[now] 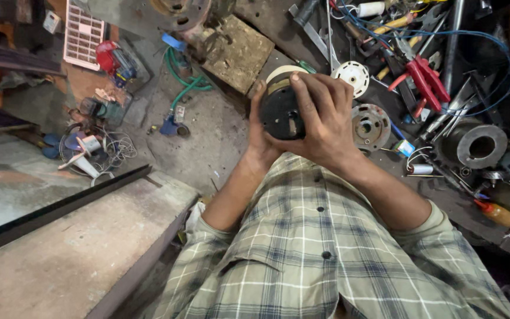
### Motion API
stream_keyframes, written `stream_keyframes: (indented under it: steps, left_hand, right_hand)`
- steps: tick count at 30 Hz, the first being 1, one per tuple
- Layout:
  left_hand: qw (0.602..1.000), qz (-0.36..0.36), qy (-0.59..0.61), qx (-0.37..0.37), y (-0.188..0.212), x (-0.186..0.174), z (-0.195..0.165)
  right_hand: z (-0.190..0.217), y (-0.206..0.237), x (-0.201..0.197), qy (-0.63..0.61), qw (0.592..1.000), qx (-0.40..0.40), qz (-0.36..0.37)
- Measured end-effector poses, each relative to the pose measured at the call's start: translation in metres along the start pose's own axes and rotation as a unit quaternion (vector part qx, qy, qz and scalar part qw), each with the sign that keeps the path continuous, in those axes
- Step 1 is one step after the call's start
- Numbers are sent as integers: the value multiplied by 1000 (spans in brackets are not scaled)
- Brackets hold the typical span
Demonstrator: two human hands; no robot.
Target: The person works on an electric motor at a cluttered workbench. They hold the motor body, use pliers and a screwdriver on its parts, separate components, handle its wires, and reassemble the motor housing by hand.
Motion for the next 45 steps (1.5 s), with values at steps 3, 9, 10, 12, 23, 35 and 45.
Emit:
stream_keyframes:
  steps: [3,9,10,12,23,35,45]
  left_hand:
    - [1000,27,10,7,-3,6,0]
    - [1000,8,15,2,1,8,-1]
    - [1000,-4,15,1,1,6,-1]
    - [1000,16,11,-3,1,11,-1]
    - [999,-37,-7,-24,-4,-6,1]
    - [999,-27,-32,-13,-2,-2,-8]
    - [997,-2,-77,20,-3,-4,-15]
  right_hand:
    - [-1,0,-2,5,1000,7,-8]
    - [4,-1,-3,34,999,16,-15]
    - [4,-2,-4,32,999,18,-15]
    - [4,-4,-4,29,999,24,-12]
    - [0,-7,-2,-14,1000,8,11]
    - [-12,-5,11,-90,993,41,66]
    - [-90,13,62,-435,836,291,167]
Point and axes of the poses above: each hand's wrist, its own y-axis away from the middle knuckle, its own x-axis out of the palm, z = x × y, the point moved 10 cm from there along -y, towards the middle knuckle, and after that the axes turned 9 degrees about x, right-handed, at the moved point
